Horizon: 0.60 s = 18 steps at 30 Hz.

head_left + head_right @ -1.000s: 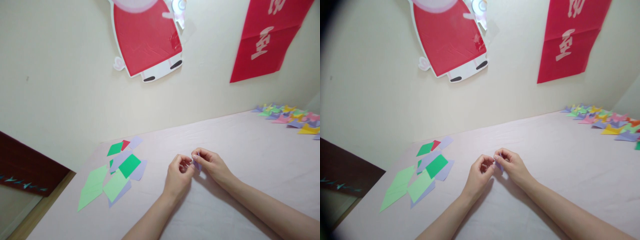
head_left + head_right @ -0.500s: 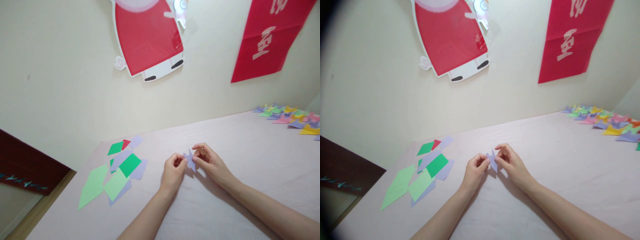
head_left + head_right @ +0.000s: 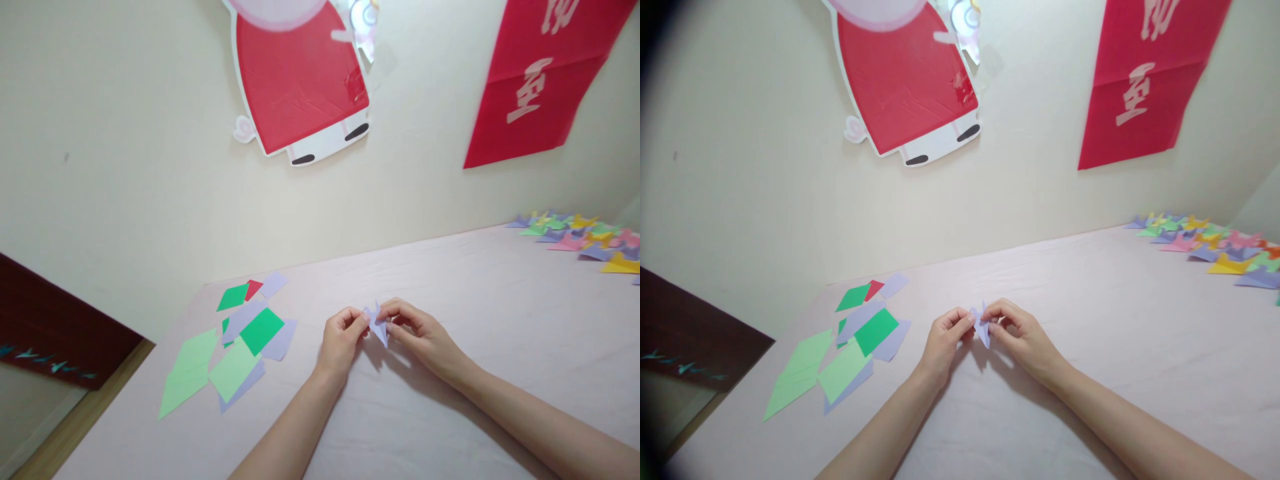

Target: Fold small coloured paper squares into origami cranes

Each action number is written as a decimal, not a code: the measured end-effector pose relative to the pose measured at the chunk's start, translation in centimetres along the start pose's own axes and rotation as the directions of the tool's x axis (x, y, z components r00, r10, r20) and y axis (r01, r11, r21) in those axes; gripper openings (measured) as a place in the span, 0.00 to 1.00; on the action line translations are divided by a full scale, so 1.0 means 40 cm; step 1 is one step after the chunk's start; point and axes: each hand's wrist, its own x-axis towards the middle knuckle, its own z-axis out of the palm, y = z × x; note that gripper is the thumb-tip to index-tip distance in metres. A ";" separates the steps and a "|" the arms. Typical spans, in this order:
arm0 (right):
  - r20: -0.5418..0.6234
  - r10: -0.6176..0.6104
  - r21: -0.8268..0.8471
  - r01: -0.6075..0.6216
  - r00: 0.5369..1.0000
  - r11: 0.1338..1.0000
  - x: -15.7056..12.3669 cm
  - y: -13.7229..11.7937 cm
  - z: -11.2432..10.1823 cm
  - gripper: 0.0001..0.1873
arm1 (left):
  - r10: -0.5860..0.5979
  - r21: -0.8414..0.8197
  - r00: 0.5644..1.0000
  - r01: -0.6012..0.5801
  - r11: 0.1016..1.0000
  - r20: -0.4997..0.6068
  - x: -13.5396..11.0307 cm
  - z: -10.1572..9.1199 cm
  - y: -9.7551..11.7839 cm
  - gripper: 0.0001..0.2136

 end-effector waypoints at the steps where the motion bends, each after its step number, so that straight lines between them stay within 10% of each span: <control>1: -0.004 0.016 0.007 -0.016 1.000 1.000 0.001 -0.001 0.000 0.06 | 0.000 -0.001 1.000 0.000 1.000 0.004 -0.001 0.001 0.001 0.15; 18: -0.140 0.179 0.310 -0.129 0.974 0.942 0.011 0.008 0.005 0.17 | 0.059 0.103 0.998 -0.058 0.993 -0.001 -0.013 0.029 -0.018 0.11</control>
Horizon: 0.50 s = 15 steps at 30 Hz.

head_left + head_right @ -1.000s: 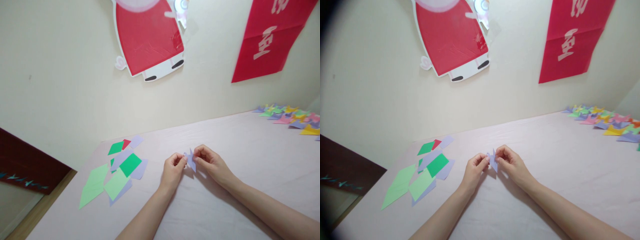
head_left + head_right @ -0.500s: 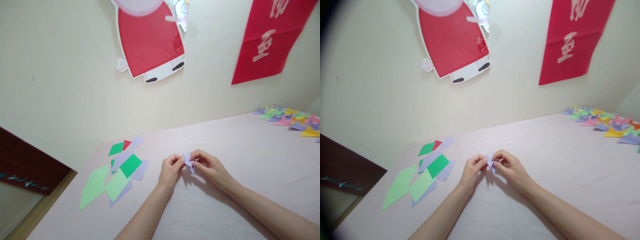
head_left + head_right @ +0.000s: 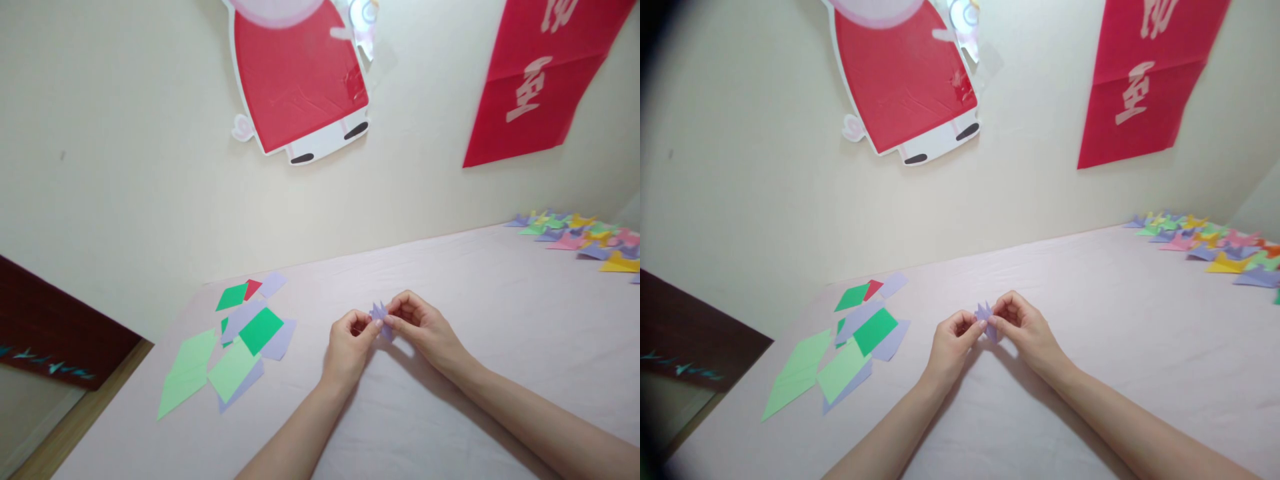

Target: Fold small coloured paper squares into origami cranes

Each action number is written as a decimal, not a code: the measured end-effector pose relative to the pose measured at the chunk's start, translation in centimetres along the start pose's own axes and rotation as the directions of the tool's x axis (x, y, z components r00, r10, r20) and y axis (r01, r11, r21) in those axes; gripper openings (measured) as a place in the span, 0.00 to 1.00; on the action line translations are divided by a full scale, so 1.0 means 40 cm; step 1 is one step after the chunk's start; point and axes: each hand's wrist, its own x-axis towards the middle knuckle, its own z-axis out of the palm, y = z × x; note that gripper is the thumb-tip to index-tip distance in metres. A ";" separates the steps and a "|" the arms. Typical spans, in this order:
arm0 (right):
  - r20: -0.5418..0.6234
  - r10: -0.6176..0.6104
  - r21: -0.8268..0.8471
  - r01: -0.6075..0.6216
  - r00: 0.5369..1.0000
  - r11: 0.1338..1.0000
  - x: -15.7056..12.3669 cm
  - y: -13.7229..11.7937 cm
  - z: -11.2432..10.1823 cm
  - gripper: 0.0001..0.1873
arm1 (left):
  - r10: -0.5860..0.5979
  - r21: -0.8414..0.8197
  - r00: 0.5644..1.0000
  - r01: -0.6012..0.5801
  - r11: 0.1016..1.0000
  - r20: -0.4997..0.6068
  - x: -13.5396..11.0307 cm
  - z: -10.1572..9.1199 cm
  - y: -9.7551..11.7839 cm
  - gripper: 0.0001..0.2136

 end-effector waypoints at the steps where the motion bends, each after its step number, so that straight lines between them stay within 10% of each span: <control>1: -0.012 -0.011 0.007 0.011 1.000 1.000 0.000 0.001 0.001 0.17 | 0.005 0.001 1.000 -0.005 1.000 -0.002 -0.001 0.000 0.000 0.11; 15: -0.041 -0.034 -0.223 0.024 0.999 0.975 -0.008 -0.012 0.006 0.13 | 0.124 0.010 0.990 -0.123 0.992 -0.061 -0.014 0.008 -0.001 0.05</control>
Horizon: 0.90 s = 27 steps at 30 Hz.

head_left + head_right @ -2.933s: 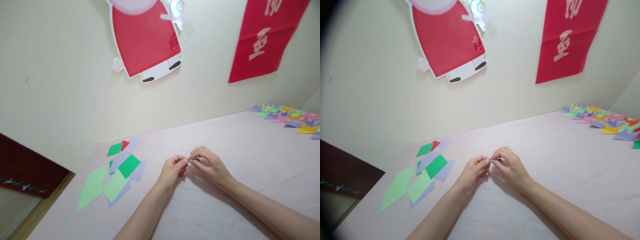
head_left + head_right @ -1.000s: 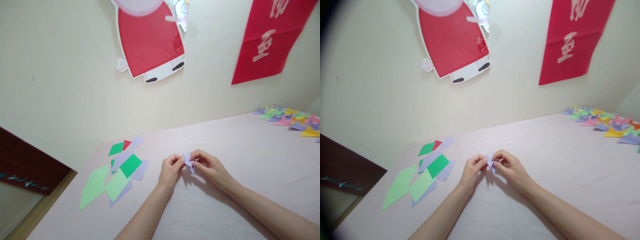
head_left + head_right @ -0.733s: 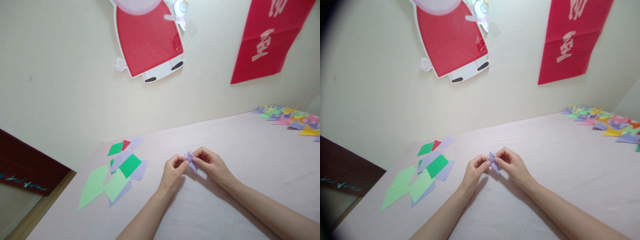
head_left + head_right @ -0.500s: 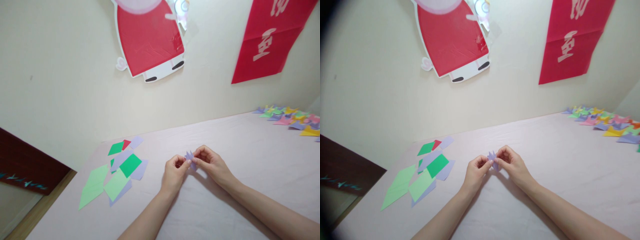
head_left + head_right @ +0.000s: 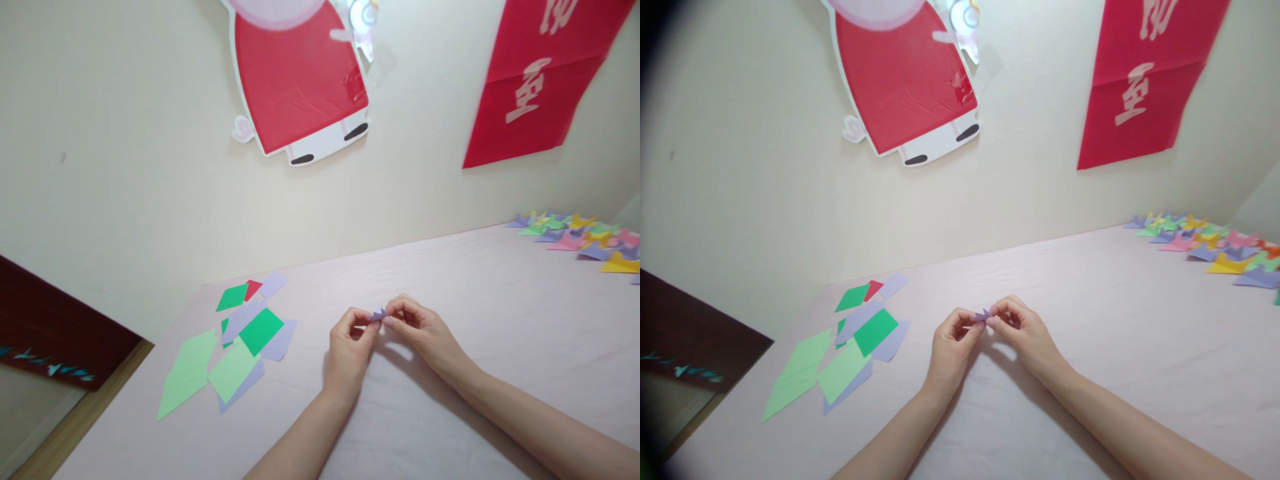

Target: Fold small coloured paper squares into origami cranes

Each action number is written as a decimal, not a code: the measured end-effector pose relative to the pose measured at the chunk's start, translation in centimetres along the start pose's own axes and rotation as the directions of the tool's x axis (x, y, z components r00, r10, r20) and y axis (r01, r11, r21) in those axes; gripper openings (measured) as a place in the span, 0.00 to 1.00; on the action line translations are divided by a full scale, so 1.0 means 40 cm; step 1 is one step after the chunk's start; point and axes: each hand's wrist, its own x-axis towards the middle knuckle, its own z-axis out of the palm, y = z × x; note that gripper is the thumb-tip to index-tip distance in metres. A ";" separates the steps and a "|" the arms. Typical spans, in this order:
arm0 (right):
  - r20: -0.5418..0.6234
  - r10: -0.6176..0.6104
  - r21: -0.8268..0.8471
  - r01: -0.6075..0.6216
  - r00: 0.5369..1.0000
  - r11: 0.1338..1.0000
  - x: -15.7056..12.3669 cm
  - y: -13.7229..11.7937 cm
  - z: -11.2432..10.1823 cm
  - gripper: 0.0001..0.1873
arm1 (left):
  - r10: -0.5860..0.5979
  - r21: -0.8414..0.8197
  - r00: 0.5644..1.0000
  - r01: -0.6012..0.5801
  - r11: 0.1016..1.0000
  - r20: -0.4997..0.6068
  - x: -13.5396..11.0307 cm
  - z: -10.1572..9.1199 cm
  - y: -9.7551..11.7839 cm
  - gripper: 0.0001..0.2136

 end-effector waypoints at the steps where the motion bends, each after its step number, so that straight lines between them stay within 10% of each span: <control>1: 0.014 0.030 0.032 -0.031 0.999 0.999 0.000 0.000 0.001 0.14 | 0.008 0.006 1.000 -0.007 1.000 -0.016 0.000 -0.001 -0.001 0.06; 27: -0.044 0.120 0.218 -0.108 0.992 0.970 0.001 0.004 0.012 0.22 | -0.094 -0.162 0.987 0.072 0.984 -0.133 0.000 0.013 0.007 0.14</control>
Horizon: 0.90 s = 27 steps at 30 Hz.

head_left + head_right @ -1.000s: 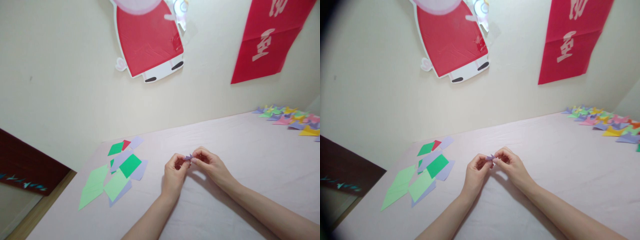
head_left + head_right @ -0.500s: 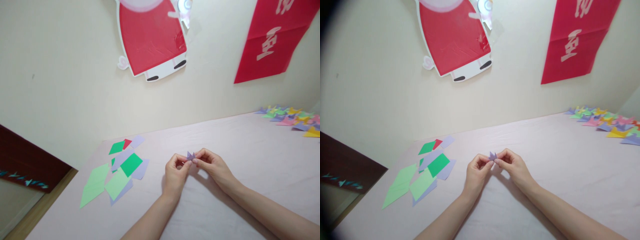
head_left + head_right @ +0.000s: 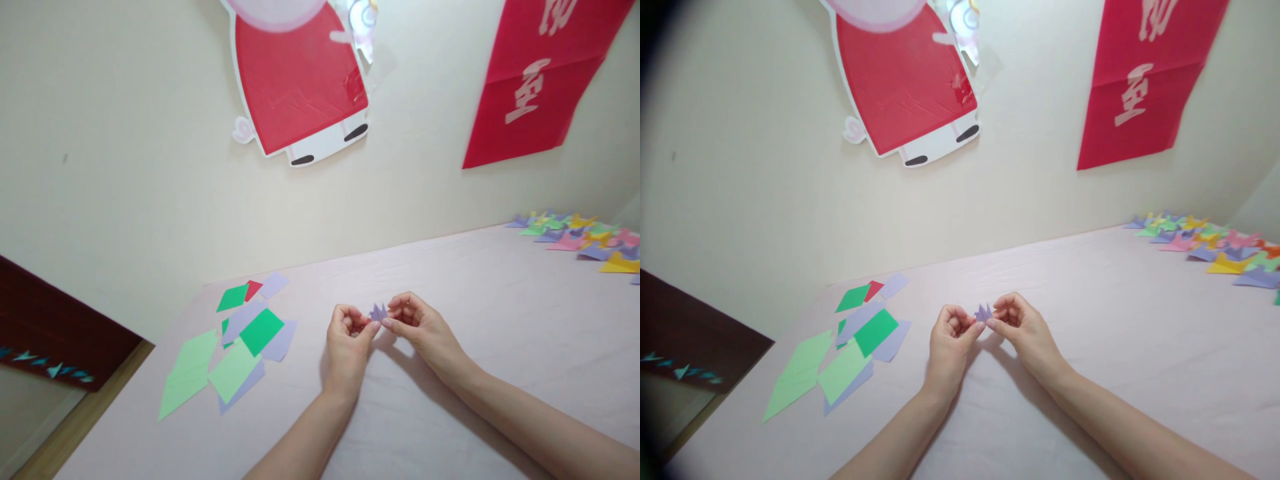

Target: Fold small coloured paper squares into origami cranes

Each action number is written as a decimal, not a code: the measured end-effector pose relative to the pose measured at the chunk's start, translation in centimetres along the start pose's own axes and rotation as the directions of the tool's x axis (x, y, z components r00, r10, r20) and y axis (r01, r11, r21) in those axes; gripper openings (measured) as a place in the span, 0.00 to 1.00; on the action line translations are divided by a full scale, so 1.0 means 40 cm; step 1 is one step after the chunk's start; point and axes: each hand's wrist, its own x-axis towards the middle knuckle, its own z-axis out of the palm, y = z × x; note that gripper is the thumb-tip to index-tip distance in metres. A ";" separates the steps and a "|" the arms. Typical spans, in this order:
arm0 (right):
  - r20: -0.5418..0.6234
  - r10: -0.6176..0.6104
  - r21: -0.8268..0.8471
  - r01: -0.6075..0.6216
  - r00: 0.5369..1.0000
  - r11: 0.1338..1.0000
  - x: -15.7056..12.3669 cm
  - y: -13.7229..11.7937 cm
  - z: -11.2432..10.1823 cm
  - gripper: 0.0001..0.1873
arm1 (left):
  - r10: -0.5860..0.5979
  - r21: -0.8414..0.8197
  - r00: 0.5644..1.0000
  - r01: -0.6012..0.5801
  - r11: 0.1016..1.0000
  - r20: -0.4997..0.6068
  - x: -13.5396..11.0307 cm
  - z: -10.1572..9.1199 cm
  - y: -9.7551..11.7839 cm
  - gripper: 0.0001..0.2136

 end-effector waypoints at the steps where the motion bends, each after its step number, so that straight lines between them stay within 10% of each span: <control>1: 0.004 0.004 -0.005 -0.004 1.000 1.000 0.001 0.002 -0.002 0.22 | 0.000 0.015 1.000 0.000 1.000 0.004 0.000 -0.003 0.000 0.14; 11: 0.212 0.026 -0.276 0.034 0.977 0.961 0.000 -0.016 -0.018 0.14 | 0.095 0.350 0.970 -0.171 0.921 0.222 -0.012 -0.023 0.008 0.13; 17: 0.192 -0.042 -0.143 0.070 0.980 0.987 -0.003 -0.023 -0.012 0.15 | 0.083 0.436 0.936 -0.236 0.869 0.342 -0.007 -0.016 0.009 0.02; 27: 0.201 0.006 -0.113 0.018 0.980 0.993 0.002 -0.012 -0.020 0.15 | 0.124 0.477 0.914 -0.313 0.821 0.386 0.003 -0.022 0.012 0.13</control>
